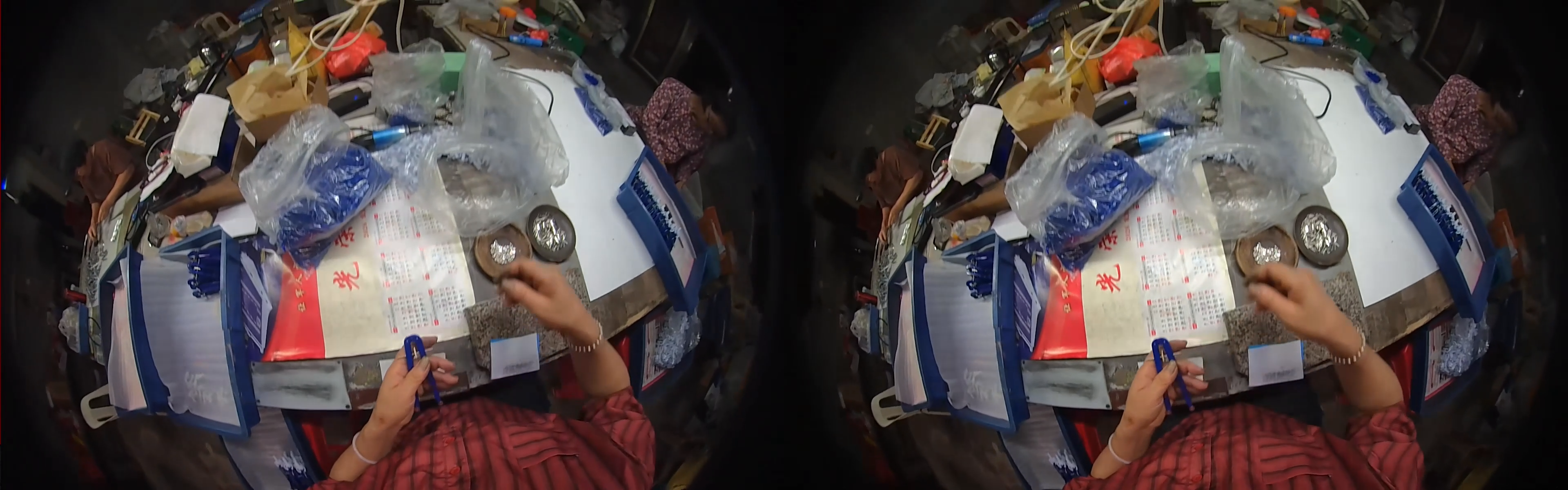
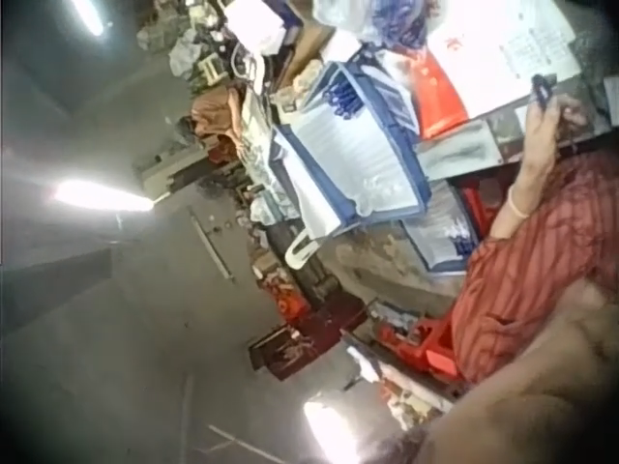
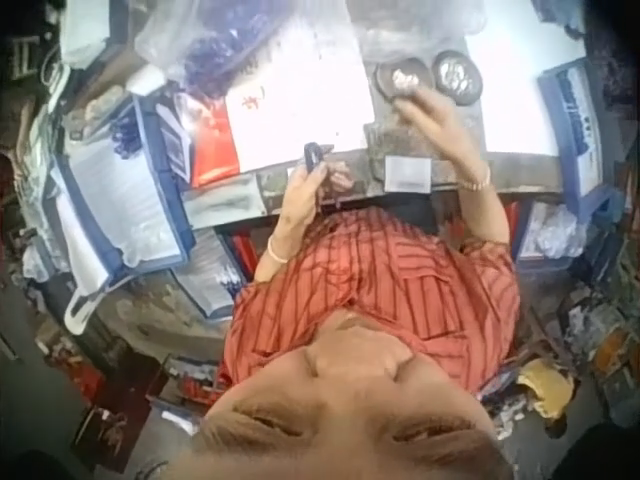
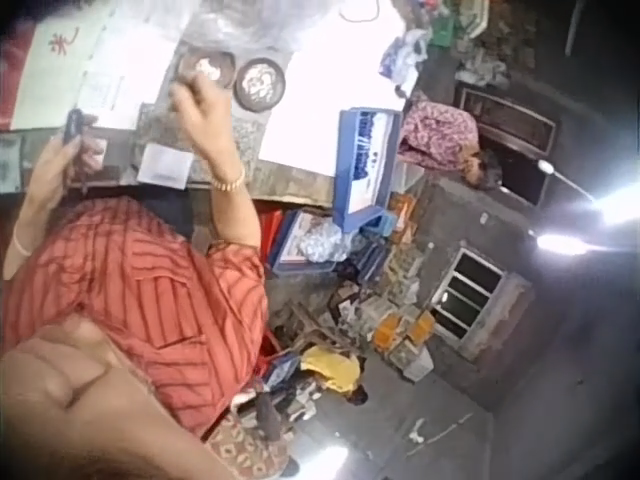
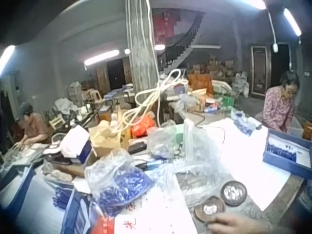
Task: Assemble small hardware components by attaching metal parts to a blue plastic base using a hammer on a stone block.
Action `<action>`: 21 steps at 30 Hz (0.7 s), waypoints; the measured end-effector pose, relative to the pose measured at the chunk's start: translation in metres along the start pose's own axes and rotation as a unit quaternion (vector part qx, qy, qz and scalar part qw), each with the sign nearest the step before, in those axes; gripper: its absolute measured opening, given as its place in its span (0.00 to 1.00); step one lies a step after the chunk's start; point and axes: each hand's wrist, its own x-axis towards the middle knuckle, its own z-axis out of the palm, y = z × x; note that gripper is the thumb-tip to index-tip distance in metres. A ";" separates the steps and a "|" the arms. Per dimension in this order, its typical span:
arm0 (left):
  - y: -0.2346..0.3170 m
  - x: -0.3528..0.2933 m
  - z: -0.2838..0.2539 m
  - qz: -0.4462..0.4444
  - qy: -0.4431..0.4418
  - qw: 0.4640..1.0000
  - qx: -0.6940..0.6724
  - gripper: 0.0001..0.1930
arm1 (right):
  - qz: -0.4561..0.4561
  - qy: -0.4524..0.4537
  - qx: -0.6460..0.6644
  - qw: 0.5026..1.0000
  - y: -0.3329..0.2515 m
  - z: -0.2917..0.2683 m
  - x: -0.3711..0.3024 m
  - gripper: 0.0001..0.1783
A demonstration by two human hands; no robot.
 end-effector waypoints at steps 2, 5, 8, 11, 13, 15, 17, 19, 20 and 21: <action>0.000 -0.002 -0.003 -0.022 0.017 1.000 0.008 0.18 | -0.080 0.040 -0.159 0.983 -0.004 -0.018 0.042 0.08; -0.003 -0.002 -0.004 -0.035 0.013 0.999 0.009 0.17 | -0.160 0.089 -0.248 0.951 0.023 -0.035 0.110 0.10; -0.004 -0.007 -0.006 -0.048 0.029 0.998 0.023 0.17 | -0.171 0.076 -0.311 0.932 0.047 -0.030 0.176 0.13; -0.009 -0.010 -0.016 -0.048 0.022 0.998 0.033 0.17 | -0.156 0.072 -0.307 0.936 0.070 -0.009 0.215 0.18; -0.009 -0.010 -0.004 -0.039 0.087 0.993 0.075 0.12 | -0.177 0.067 -0.360 0.914 0.075 0.012 0.221 0.22; 0.001 -0.008 0.019 -0.027 0.142 0.981 0.128 0.12 | -0.173 0.059 -0.359 0.916 0.076 0.016 0.221 0.21; 0.001 -0.007 0.016 -0.027 0.121 0.980 0.154 0.11 | -0.165 0.018 -0.364 0.916 0.076 0.020 0.219 0.19; -0.001 -0.001 0.020 -0.030 0.123 0.979 0.158 0.11 | -0.150 0.047 -0.340 0.927 0.075 0.014 0.227 0.18; -0.001 0.001 0.022 -0.027 0.128 0.979 0.155 0.11 | -0.137 0.069 -0.321 0.935 0.074 0.010 0.230 0.17; -0.002 0.003 0.021 -0.031 0.127 0.978 0.160 0.11 | -0.134 0.073 -0.317 0.936 0.073 0.007 0.234 0.17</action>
